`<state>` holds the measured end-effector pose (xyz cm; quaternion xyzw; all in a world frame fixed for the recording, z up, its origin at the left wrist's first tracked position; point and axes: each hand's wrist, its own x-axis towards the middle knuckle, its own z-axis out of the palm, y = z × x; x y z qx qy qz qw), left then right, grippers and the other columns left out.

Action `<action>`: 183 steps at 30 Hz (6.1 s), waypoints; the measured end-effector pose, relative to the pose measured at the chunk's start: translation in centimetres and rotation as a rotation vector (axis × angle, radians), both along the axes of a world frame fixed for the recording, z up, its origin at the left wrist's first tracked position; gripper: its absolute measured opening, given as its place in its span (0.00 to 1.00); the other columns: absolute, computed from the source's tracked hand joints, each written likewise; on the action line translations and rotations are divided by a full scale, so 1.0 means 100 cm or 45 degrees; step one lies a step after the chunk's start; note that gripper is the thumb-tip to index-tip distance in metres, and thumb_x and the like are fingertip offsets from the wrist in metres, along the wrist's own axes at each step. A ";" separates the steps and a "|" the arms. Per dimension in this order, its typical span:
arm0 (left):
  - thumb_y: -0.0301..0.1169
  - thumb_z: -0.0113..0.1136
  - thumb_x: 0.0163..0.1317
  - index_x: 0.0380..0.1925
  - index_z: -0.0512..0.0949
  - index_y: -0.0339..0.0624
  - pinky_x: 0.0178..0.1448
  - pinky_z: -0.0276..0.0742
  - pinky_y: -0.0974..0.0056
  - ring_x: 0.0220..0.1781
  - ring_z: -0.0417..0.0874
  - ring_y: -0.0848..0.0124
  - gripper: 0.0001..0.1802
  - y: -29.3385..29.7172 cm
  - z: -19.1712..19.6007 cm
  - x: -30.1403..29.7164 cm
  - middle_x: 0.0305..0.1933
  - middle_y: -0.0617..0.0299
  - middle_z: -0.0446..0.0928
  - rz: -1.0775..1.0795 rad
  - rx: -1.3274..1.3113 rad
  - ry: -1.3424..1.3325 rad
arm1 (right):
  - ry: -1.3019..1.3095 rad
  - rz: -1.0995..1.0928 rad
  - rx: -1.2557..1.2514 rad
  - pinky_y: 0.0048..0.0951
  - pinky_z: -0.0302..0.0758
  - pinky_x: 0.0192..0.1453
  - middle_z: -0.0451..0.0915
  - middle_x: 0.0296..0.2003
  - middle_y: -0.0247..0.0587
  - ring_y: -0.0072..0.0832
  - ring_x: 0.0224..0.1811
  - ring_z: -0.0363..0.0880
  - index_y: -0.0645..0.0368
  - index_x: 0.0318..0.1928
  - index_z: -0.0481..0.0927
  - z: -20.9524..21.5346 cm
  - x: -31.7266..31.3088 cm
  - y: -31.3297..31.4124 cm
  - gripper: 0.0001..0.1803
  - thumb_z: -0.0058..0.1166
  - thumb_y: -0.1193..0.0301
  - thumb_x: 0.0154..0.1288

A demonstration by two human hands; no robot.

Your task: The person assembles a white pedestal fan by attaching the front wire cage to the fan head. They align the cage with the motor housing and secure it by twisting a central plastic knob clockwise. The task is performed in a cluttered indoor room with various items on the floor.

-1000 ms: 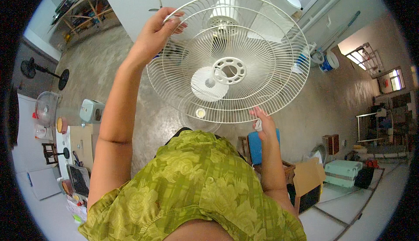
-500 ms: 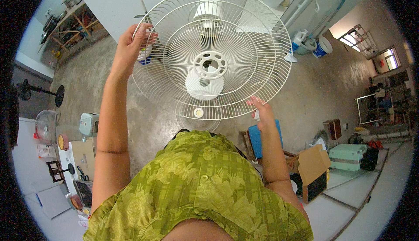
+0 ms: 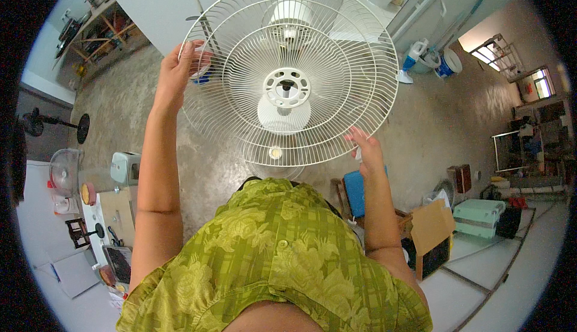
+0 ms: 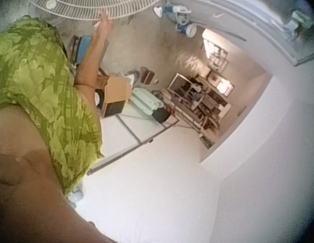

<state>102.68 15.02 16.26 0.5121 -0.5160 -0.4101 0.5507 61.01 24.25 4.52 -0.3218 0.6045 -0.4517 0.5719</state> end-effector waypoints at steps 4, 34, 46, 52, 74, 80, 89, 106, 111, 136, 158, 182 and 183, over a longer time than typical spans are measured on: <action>0.45 0.46 0.67 0.46 0.74 0.37 0.47 0.73 0.66 0.39 0.80 0.71 0.21 -0.004 -0.006 0.002 0.36 0.56 0.80 0.008 0.043 0.040 | 0.018 0.012 0.039 0.18 0.65 0.27 0.78 0.41 0.36 0.18 0.40 0.75 0.66 0.56 0.70 0.001 -0.001 -0.002 0.24 0.52 0.66 0.62; 0.42 0.49 0.67 0.45 0.74 0.33 0.47 0.74 0.68 0.39 0.79 0.72 0.21 -0.002 -0.011 -0.003 0.36 0.56 0.79 0.011 0.051 0.120 | -0.012 -0.099 0.058 0.20 0.65 0.26 0.80 0.34 0.36 0.19 0.34 0.74 0.66 0.53 0.73 -0.001 -0.001 0.000 0.21 0.53 0.70 0.60; 0.42 0.49 0.66 0.46 0.74 0.37 0.47 0.72 0.68 0.42 0.78 0.73 0.19 0.005 -0.016 -0.037 0.39 0.60 0.78 -0.085 -0.118 -0.083 | -0.181 -0.121 0.161 0.22 0.69 0.21 0.75 0.46 0.45 0.24 0.34 0.74 0.63 0.60 0.64 -0.050 -0.046 0.003 0.27 0.51 0.68 0.62; 0.44 0.52 0.63 0.45 0.75 0.43 0.40 0.73 0.67 0.34 0.79 0.73 0.18 0.008 -0.020 -0.045 0.32 0.60 0.80 -0.023 -0.206 -0.035 | -0.196 -0.134 0.203 0.23 0.70 0.21 0.75 0.45 0.45 0.24 0.31 0.73 0.62 0.60 0.65 -0.046 -0.045 -0.001 0.26 0.49 0.66 0.63; 0.42 0.47 0.67 0.50 0.71 0.35 0.55 0.69 0.66 0.49 0.77 0.69 0.22 -0.061 0.001 0.045 0.45 0.57 0.77 -0.360 -0.269 0.029 | -0.283 -0.470 0.015 0.24 0.71 0.21 0.76 0.42 0.39 0.23 0.33 0.75 0.56 0.54 0.71 -0.034 0.063 -0.024 0.20 0.52 0.63 0.63; 0.43 0.44 0.68 0.49 0.72 0.36 0.54 0.70 0.64 0.46 0.78 0.68 0.22 -0.071 0.012 0.052 0.42 0.55 0.78 -0.318 -0.268 0.051 | -0.278 -0.463 -0.079 0.23 0.71 0.22 0.76 0.42 0.39 0.22 0.40 0.75 0.61 0.55 0.70 -0.020 0.074 -0.035 0.21 0.51 0.67 0.63; 0.43 0.42 0.69 0.49 0.72 0.37 0.54 0.70 0.64 0.46 0.78 0.68 0.21 -0.066 0.013 0.042 0.43 0.54 0.78 -0.274 -0.230 0.025 | -0.288 -0.406 -0.041 0.23 0.70 0.23 0.77 0.41 0.38 0.22 0.44 0.76 0.61 0.58 0.67 -0.009 0.064 -0.031 0.22 0.48 0.69 0.65; 0.43 0.46 0.67 0.48 0.73 0.37 0.54 0.70 0.64 0.47 0.78 0.69 0.21 -0.058 0.011 0.018 0.41 0.56 0.79 -0.295 -0.248 0.077 | -0.341 -0.401 -0.031 0.25 0.72 0.23 0.75 0.46 0.39 0.22 0.41 0.76 0.59 0.62 0.62 -0.022 0.042 -0.026 0.26 0.49 0.70 0.64; 0.41 0.47 0.67 0.49 0.73 0.35 0.55 0.70 0.65 0.49 0.78 0.69 0.20 -0.060 0.011 0.012 0.43 0.56 0.78 -0.343 -0.255 -0.028 | -0.382 -0.424 0.036 0.25 0.70 0.24 0.75 0.44 0.42 0.23 0.35 0.74 0.60 0.61 0.63 -0.036 0.036 -0.024 0.26 0.49 0.70 0.63; 0.40 0.50 0.66 0.48 0.73 0.33 0.53 0.70 0.66 0.46 0.78 0.70 0.20 -0.061 0.002 0.010 0.41 0.56 0.79 -0.290 -0.288 0.024 | -0.469 -0.433 0.137 0.23 0.70 0.23 0.76 0.39 0.38 0.20 0.28 0.71 0.55 0.60 0.66 -0.038 0.037 -0.037 0.24 0.48 0.69 0.64; 0.41 0.47 0.67 0.48 0.74 0.36 0.52 0.70 0.65 0.45 0.78 0.70 0.20 -0.056 0.005 0.005 0.41 0.55 0.79 -0.265 -0.296 0.010 | -0.450 -0.406 0.077 0.23 0.70 0.21 0.77 0.38 0.39 0.21 0.28 0.74 0.57 0.60 0.66 -0.045 0.035 -0.043 0.26 0.51 0.69 0.61; 0.40 0.48 0.67 0.48 0.73 0.32 0.56 0.70 0.62 0.48 0.78 0.66 0.21 -0.037 0.007 0.003 0.43 0.53 0.78 -0.259 -0.418 0.022 | -0.505 -0.399 -0.065 0.24 0.70 0.24 0.72 0.52 0.34 0.23 0.49 0.72 0.56 0.61 0.64 -0.056 0.036 -0.054 0.26 0.50 0.69 0.62; 0.40 0.48 0.67 0.48 0.73 0.31 0.56 0.70 0.62 0.48 0.78 0.66 0.21 -0.036 0.008 0.002 0.43 0.53 0.78 -0.261 -0.421 0.034 | -0.527 -0.390 -0.064 0.24 0.70 0.25 0.71 0.53 0.30 0.23 0.51 0.72 0.54 0.61 0.64 -0.059 0.034 -0.055 0.26 0.51 0.69 0.62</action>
